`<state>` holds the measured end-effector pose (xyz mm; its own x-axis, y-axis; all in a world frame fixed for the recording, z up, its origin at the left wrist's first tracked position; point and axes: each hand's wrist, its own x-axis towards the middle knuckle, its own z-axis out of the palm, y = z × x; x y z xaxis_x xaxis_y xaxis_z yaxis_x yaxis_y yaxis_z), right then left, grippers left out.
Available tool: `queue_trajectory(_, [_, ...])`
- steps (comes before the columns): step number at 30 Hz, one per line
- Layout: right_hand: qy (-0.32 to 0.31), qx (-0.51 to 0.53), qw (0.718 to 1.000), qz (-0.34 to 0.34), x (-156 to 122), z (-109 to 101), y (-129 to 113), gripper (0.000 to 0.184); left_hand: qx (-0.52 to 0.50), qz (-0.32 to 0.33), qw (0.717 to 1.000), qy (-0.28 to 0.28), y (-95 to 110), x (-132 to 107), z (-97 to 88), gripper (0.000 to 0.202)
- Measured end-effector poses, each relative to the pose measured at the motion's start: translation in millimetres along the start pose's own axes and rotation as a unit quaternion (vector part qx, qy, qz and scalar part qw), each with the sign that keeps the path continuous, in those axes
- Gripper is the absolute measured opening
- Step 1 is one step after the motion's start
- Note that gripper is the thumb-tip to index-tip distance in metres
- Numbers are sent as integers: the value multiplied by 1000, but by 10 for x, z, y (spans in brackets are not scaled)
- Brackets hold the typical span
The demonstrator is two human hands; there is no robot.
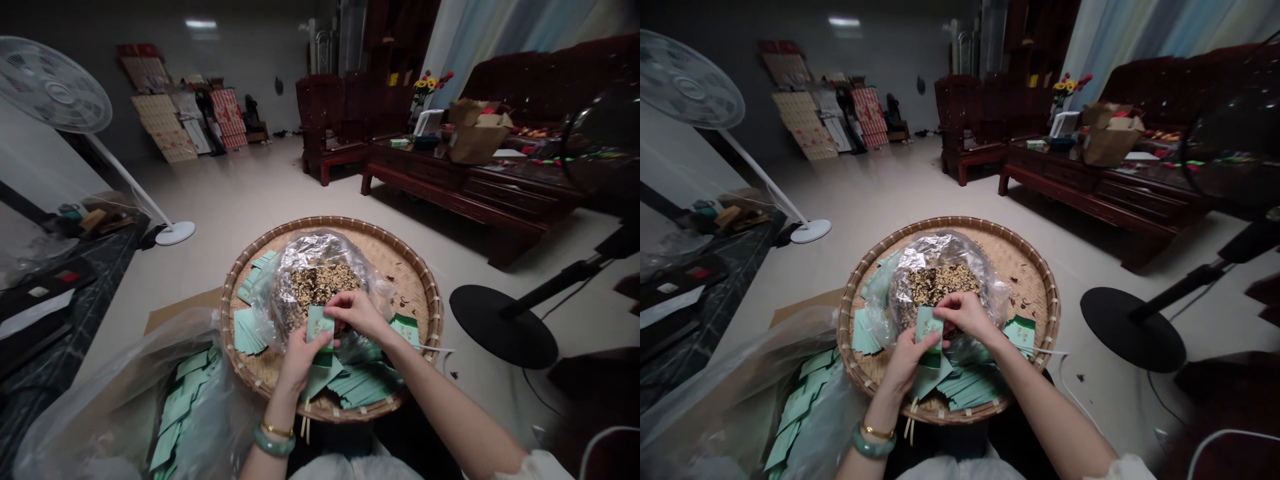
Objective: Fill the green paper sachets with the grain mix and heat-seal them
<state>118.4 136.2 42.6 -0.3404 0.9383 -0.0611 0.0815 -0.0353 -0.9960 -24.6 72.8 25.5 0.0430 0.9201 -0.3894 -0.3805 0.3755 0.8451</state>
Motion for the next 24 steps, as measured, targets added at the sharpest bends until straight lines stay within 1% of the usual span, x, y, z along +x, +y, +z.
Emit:
queue_trajectory(2, [42, -57, 996, -52, -15, -55, 32, 27, -20, -5, 999, 27, 3, -2, 1, 47])
queue_trajectory(3, [70, -112, 988, -83, -34, -94, 57, 26, -34, -2, 999, 41, 9, 2, -3, 46])
queue_trajectory(4, [95, -180, 973, -111, -62, -137, 91, 26, -47, 2, 998, 52, 19, 9, -9, 47])
queue_trajectory(5, [109, -260, 951, -129, -97, -180, 132, 28, -56, 5, 997, 59, 30, 16, -17, 47])
queue_trajectory(6, [114, -333, 927, -130, -136, -219, 179, 34, -64, 7, 996, 63, 41, 21, -24, 48])
queue_trajectory(8, [101, -434, 888, -116, -212, -272, 283, 50, -76, 12, 995, 59, 56, 27, -36, 47])
queue_trajectory(9, [94, -462, 875, -110, -242, -284, 332, 55, -79, 14, 995, 54, 59, 28, -38, 46])
queue_trajectory(11, [86, -486, 863, -107, -275, -288, 415, 61, -79, 22, 995, 50, 53, 27, -38, 45])
queue_trajectory(14, [88, -473, 870, -113, -258, -292, 486, 59, -73, 33, 995, 62, 32, 31, -38, 45])
queue_trajectory(16, [95, -441, 885, -117, -227, -328, 500, 54, -72, 41, 994, 75, 24, 35, -43, 45])
queue_trajectory(18, [109, -389, 907, -118, -200, -395, 480, 50, -70, 49, 992, 92, 28, 35, -45, 45])
queue_trajectory(21, [129, -282, 946, -93, -186, -515, 363, 50, -56, 50, 991, 107, 49, 20, -20, 45])
queue_trajectory(22, [125, -243, 959, -75, -190, -549, 300, 51, -49, 47, 992, 102, 54, 13, -3, 45])
queue_trajectory(24, [84, -171, 981, -36, -202, -598, 152, 51, -37, 36, 995, 80, 52, -1, 42, 44])
